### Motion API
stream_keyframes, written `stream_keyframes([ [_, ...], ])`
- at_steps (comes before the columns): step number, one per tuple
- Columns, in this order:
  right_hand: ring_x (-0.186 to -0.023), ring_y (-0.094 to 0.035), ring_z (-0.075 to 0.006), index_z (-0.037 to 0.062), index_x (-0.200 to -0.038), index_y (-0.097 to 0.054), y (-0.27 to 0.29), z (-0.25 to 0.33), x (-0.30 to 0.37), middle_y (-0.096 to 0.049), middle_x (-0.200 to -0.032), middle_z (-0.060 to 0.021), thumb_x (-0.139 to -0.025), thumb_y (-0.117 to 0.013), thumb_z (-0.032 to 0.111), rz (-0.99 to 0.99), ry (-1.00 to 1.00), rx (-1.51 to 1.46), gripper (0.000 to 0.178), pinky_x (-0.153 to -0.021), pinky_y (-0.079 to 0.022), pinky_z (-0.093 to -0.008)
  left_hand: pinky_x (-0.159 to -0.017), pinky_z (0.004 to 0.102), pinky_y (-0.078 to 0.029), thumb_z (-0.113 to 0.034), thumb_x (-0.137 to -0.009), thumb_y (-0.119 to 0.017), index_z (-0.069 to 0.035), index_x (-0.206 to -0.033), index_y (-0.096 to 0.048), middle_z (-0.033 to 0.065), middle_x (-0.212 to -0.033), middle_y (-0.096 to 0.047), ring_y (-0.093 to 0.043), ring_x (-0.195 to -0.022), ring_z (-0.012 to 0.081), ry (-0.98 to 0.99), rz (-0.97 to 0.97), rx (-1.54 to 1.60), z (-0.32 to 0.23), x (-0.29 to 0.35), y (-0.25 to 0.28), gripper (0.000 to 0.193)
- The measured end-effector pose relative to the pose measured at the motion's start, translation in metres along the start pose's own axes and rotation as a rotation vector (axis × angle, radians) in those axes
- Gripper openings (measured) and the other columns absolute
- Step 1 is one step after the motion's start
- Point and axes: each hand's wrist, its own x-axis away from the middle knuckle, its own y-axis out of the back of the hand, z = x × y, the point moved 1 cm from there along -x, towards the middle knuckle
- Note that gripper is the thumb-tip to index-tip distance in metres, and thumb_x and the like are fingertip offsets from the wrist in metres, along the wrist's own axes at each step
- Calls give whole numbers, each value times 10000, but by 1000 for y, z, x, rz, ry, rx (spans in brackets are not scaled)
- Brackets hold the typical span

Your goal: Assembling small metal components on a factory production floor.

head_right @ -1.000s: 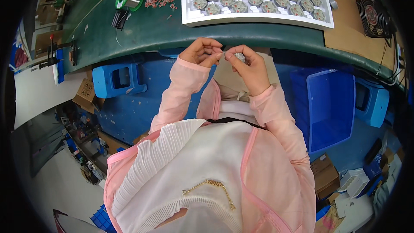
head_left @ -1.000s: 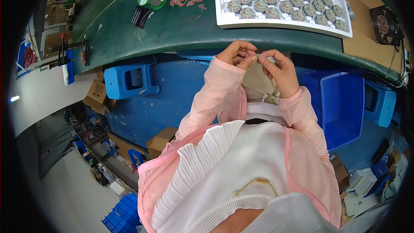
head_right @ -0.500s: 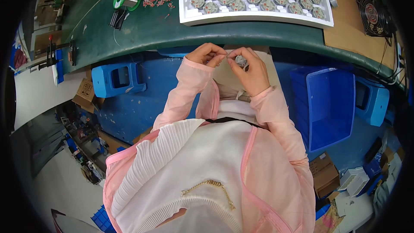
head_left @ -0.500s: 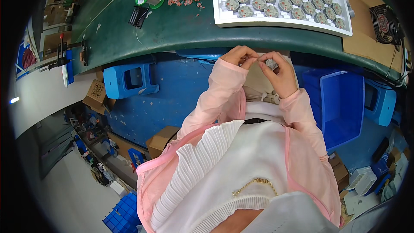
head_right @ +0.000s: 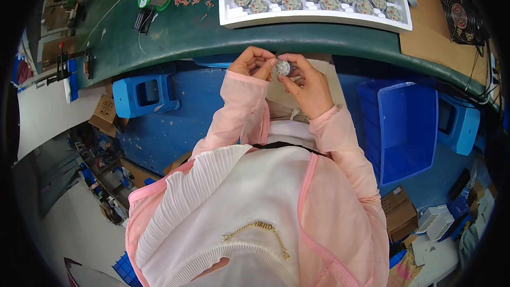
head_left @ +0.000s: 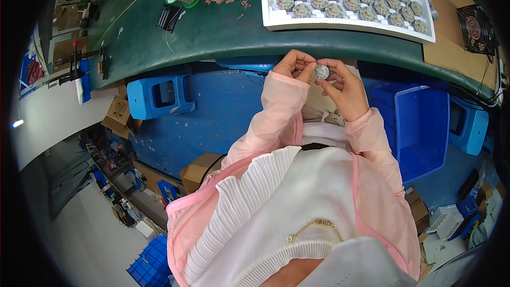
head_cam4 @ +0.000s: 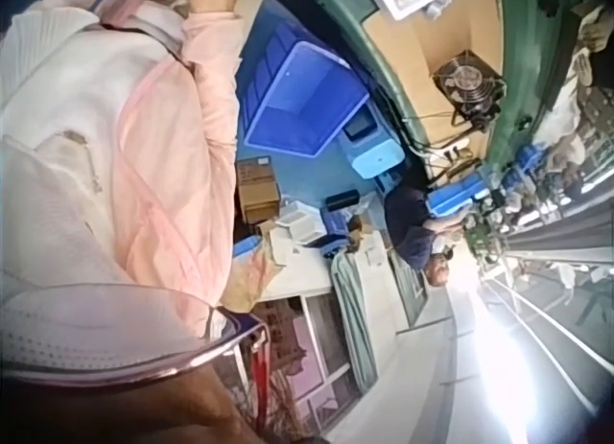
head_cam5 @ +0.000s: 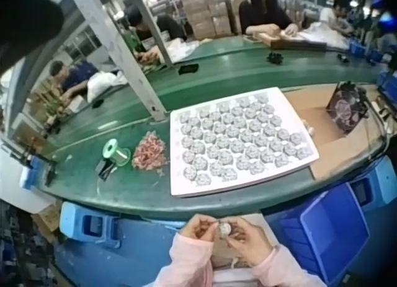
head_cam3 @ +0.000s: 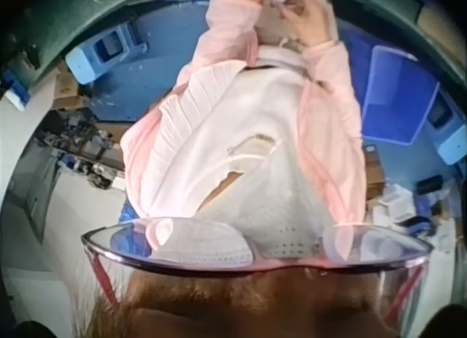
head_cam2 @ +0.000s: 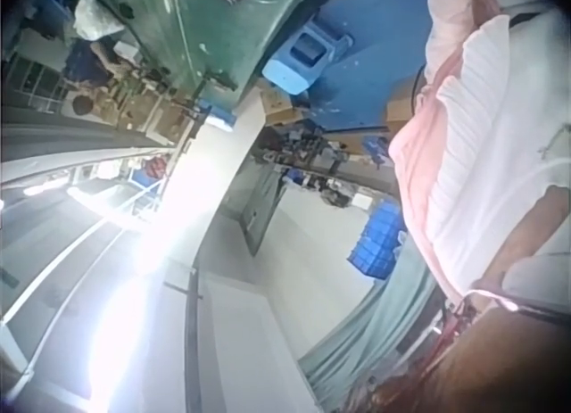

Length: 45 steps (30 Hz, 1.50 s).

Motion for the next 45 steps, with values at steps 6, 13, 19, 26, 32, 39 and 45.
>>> stream_keyframes([
  [6, -709, -589, -109, 91, -1169, -618, 1, 0, 1, -676, -913, -47, -778, -674, -47, -6, 30, 61, 418, -600, -468, -208, -621, 209, -444, 10, -861, -629, -46, -920, -617, 15, -769, -620, -542, -674, 83, 2, 22, -8, -1, 0, 0, 82],
  [13, -724, -591, -113, 98, -1166, -622, 1, -2, 1, -680, -930, -28, -770, -682, -28, -8, 60, 86, 419, -597, -462, -217, -571, 180, -430, 15, -870, -645, -18, -949, -609, 39, -795, -627, -517, -631, 73, 12, 57, 83, -1, -1, 3, 92],
  [19, -715, -591, -111, 91, -1160, -626, 0, 2, 2, -682, -931, -36, -784, -669, -23, -10, 74, 122, 395, -591, -459, -213, -579, 182, -430, 10, -873, -644, -18, -953, -609, 40, -798, -628, -518, -634, 74, 43, 76, 160, -1, -1, 5, 91],
  [26, -685, -587, -101, 62, -1145, -638, 0, 0, 1, -689, -916, -60, -831, -638, -5, 13, 28, -4, 321, -574, -456, -200, -585, 192, -423, -6, -876, -645, -26, -949, -616, 34, -787, -625, -512, -644, 76, -34, 10, -30, 1, 3, -1, 81],
  [32, -680, -593, -95, 35, -1079, -669, 1, 1, -5, -696, -880, -70, -865, -628, 30, -67, -41, -199, 218, -557, -460, -190, -584, 214, -418, -25, -859, -651, -64, -892, -627, 14, -757, -608, -501, -641, 93, -80, 0, -173, -6, 6, -5, 57],
  [39, -705, -614, -98, 29, -994, -697, 4, 1, -6, -702, -860, -60, -865, -650, 61, -137, -42, -117, 141, -551, -472, -194, -590, 199, -416, -9, -861, -648, -39, -892, -634, 23, -760, -618, -501, -648, 80, -100, 67, -313, -6, 5, -8, 44],
  [45, -739, -622, -103, 26, -1032, -681, 6, 6, -4, -705, -891, -64, -895, -641, 82, -132, -67, -54, 153, -590, -477, -194, -617, 219, -430, -35, -867, -641, -61, -885, -628, 18, -783, -647, -541, -661, 97, 70, 100, -90, 2, 2, -8, 35],
])
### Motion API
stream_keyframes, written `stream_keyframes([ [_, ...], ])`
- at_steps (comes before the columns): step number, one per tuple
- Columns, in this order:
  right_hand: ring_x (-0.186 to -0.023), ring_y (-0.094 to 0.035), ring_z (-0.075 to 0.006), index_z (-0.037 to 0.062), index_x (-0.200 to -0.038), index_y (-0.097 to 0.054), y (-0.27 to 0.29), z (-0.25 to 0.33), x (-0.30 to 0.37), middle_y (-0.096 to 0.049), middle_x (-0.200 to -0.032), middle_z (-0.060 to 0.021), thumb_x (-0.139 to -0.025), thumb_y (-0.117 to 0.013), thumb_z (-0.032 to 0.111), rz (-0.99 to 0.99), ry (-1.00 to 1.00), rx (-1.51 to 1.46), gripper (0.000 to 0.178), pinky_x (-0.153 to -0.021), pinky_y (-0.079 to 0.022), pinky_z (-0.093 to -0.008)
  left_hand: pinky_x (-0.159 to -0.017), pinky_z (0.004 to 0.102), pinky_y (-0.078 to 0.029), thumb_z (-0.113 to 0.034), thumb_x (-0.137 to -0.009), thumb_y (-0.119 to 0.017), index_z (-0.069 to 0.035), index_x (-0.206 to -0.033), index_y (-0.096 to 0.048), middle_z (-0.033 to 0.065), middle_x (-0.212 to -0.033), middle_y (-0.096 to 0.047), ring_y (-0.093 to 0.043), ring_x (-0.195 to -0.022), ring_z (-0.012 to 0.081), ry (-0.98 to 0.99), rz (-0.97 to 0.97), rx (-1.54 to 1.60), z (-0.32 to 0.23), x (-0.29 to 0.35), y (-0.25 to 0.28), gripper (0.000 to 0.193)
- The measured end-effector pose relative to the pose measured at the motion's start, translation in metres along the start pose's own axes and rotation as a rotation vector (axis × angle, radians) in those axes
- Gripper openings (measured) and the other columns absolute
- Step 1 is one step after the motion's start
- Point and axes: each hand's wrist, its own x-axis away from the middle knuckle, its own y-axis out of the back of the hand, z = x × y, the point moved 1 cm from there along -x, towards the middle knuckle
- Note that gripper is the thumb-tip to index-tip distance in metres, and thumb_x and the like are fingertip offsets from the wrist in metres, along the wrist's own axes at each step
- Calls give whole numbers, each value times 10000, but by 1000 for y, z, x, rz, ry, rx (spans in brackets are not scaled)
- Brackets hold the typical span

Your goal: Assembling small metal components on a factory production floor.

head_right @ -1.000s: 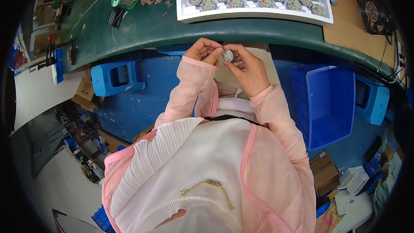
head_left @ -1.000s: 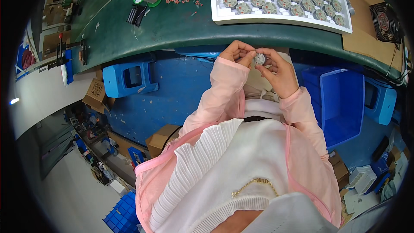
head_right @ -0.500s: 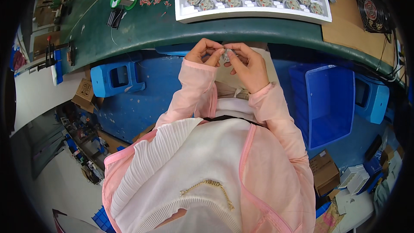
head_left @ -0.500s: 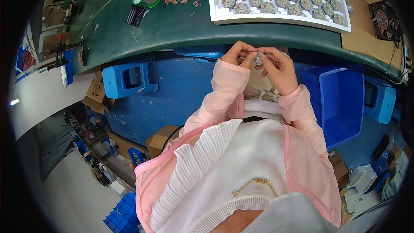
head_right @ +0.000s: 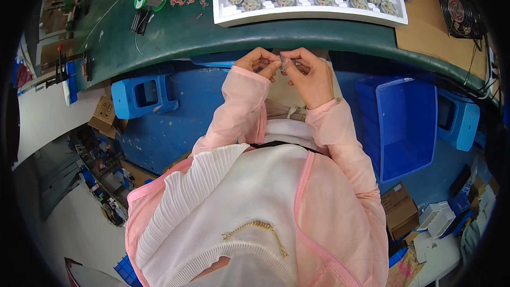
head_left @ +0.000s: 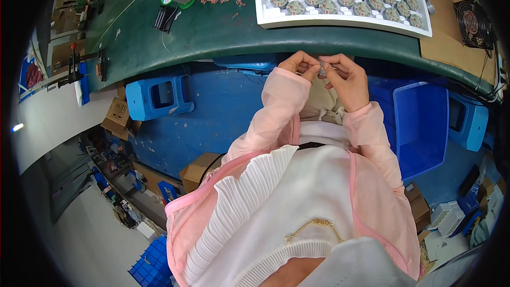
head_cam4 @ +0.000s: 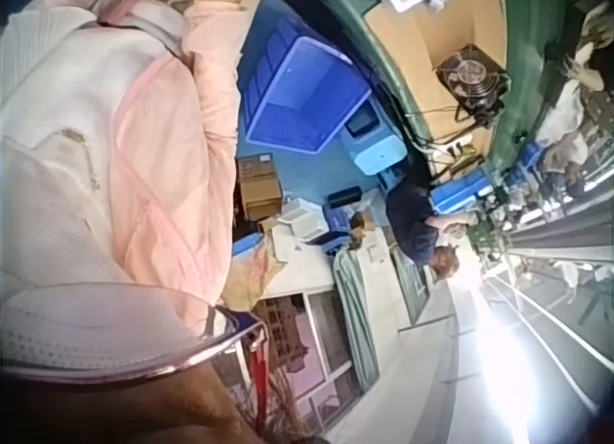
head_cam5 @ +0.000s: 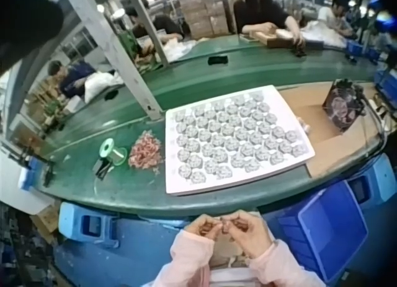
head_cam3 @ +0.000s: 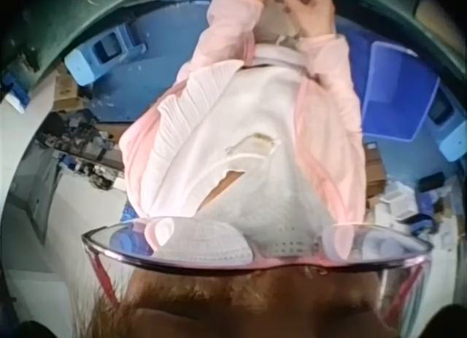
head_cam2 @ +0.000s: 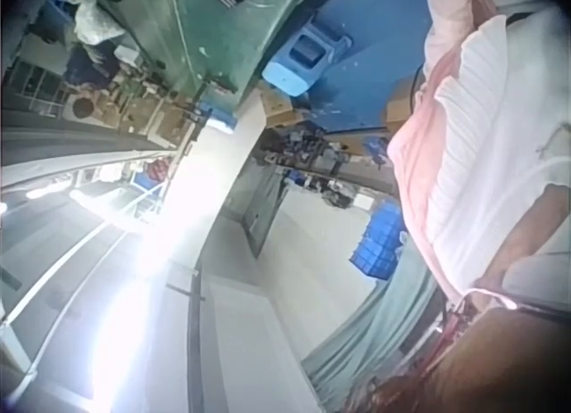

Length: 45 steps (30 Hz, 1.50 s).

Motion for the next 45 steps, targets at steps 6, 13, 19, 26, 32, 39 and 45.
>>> stream_keyframes([
  [6, -696, -619, -99, 36, -981, -707, 1, 1, -1, -703, -832, -59, -856, -672, 77, -46, 18, -30, 136, -551, -482, -196, -627, 210, -428, -31, -877, -632, -43, -909, -629, 25, -782, -654, -560, -684, 91, 30, 11, 153, 1, 0, -3, 34],
  [13, -670, -601, -98, 42, -979, -712, 0, 1, 0, -689, -802, -53, -853, -674, 83, -60, 48, 5, 137, -543, -479, -197, -635, 197, -436, -26, -884, -635, -24, -929, -624, 31, -780, -639, -547, -689, 82, -7, -29, 164, 5, 2, -7, 46],
  [19, -639, -576, -97, 40, -976, -712, -2, 4, 0, -674, -774, -41, -848, -676, 88, -82, 81, 58, 142, -540, -474, -197, -638, 192, -446, -24, -890, -636, -17, -941, -622, 30, -782, -624, -537, -692, 77, -12, -56, 185, 5, 3, -9, 53],
  [26, -628, -565, -97, 36, -972, -710, -3, 5, 1, -669, -764, -32, -845, -677, 93, -95, 106, 84, 143, -540, -467, -198, -641, 194, -448, -28, -894, -634, -17, -944, -619, 33, -792, -625, -540, -695, 78, -30, -79, 178, 1, 5, -12, 53],
  [32, -628, -562, -96, 37, -968, -710, -2, 6, 0, -668, -765, -31, -846, -672, 90, -92, 112, 112, 139, -543, -463, -199, -637, 197, -451, -32, -896, -635, -18, -943, -619, 33, -785, -625, -543, -700, 81, -10, -93, 239, -1, 5, -13, 52],
  [39, -672, -603, -101, 37, -992, -698, 2, -1, -4, -683, -806, -50, -874, -650, 90, -32, 56, -64, 138, -553, -471, -204, -623, 202, -447, -19, -870, -656, -44, -931, -656, 19, -818, -619, -538, -708, 87, -5, -81, 40, -8, 7, -7, 66],
  [45, -713, -635, -116, 17, -1039, -671, 16, 0, -8, -689, -848, -79, -908, -609, 82, 161, -40, -247, 158, -554, -476, -203, -621, 207, -446, 11, -829, -674, -68, -919, -692, 2, -929, -607, -537, -731, 103, -482, -110, -360, -11, 11, -6, 121],
])
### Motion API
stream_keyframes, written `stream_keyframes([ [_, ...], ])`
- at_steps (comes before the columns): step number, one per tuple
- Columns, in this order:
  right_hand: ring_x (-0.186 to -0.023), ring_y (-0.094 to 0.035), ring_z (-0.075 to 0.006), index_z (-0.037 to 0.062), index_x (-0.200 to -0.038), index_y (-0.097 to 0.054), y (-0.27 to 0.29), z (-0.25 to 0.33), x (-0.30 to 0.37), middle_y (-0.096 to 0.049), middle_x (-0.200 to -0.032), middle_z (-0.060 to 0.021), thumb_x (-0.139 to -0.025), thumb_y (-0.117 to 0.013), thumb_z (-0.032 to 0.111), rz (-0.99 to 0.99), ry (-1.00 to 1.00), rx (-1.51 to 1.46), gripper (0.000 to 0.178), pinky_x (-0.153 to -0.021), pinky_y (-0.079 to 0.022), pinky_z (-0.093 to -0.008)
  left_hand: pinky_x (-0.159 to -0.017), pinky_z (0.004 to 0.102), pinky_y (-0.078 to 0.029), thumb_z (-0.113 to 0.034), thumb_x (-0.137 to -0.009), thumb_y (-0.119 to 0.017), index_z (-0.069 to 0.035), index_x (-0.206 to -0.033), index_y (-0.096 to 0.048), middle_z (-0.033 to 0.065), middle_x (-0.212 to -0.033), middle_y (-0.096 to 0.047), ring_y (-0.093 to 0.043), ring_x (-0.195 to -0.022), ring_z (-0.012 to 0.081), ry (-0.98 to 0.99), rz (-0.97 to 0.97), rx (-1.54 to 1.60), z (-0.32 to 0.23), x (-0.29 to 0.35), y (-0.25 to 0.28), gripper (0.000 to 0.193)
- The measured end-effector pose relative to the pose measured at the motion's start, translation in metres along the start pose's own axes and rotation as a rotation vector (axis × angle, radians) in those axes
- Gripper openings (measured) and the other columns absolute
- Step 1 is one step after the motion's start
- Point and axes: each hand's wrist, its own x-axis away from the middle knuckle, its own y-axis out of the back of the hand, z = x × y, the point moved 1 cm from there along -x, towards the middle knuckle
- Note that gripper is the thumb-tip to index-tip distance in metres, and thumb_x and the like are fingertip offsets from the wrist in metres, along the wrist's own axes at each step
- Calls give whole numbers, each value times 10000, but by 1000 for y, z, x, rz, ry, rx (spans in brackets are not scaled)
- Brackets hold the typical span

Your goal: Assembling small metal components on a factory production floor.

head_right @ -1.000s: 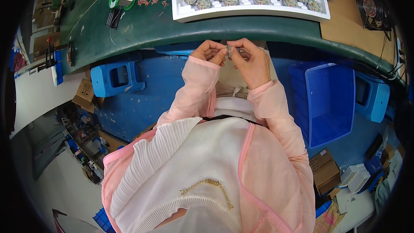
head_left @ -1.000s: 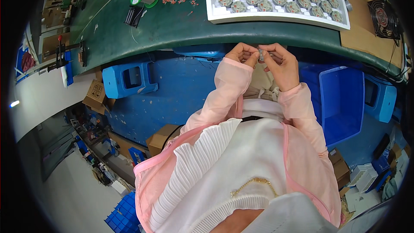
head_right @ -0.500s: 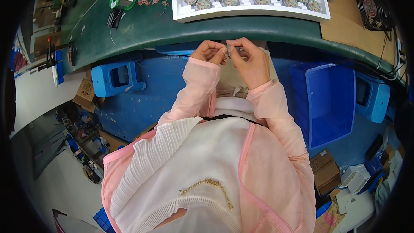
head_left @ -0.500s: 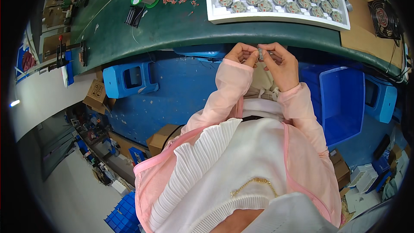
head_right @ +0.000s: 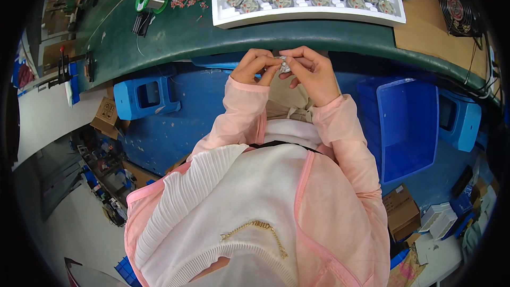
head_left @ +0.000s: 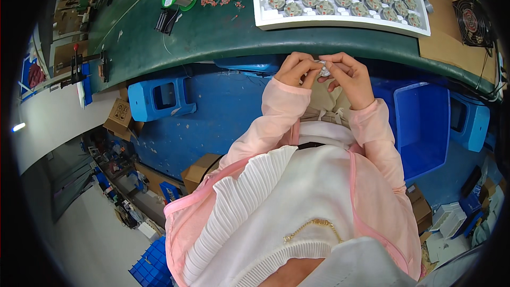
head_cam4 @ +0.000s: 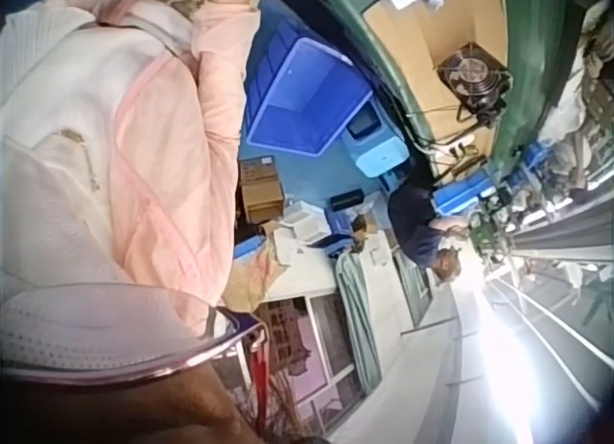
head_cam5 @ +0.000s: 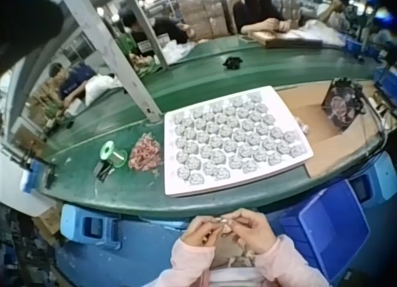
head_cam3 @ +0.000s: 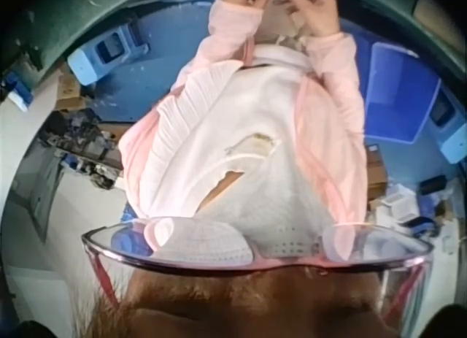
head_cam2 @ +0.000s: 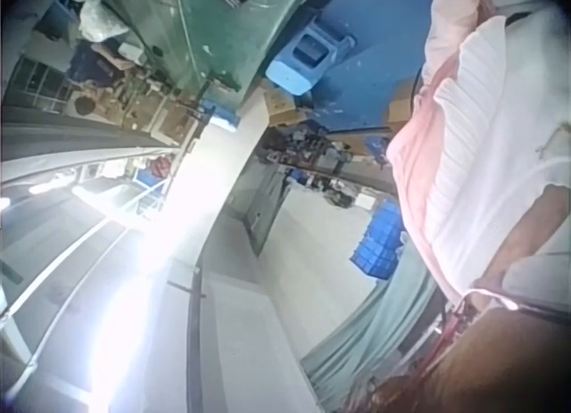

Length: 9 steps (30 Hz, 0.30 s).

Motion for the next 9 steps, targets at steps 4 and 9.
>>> stream_keyframes([
  [4, -712, -636, -122, 0, -1060, -659, 0, 2, 2, -685, -852, -87, -919, -587, 71, 17, 7, -3, 174, -549, -474, -197, -625, 211, -450, 26, -818, -670, -66, -929, -697, -2, -999, -591, -544, -757, 115, -23, 32, -36, -1, 0, 1, 146],
  [9, -722, -648, -138, 10, -1063, -663, 4, -2, 2, -687, -865, -91, -926, -587, 76, 25, 25, -8, 170, -550, -480, -200, -631, 217, -457, 28, -833, -654, -75, -947, -709, 15, -1015, -588, -554, -812, 129, -143, 5, -160, 1, 3, -6, 163],
])
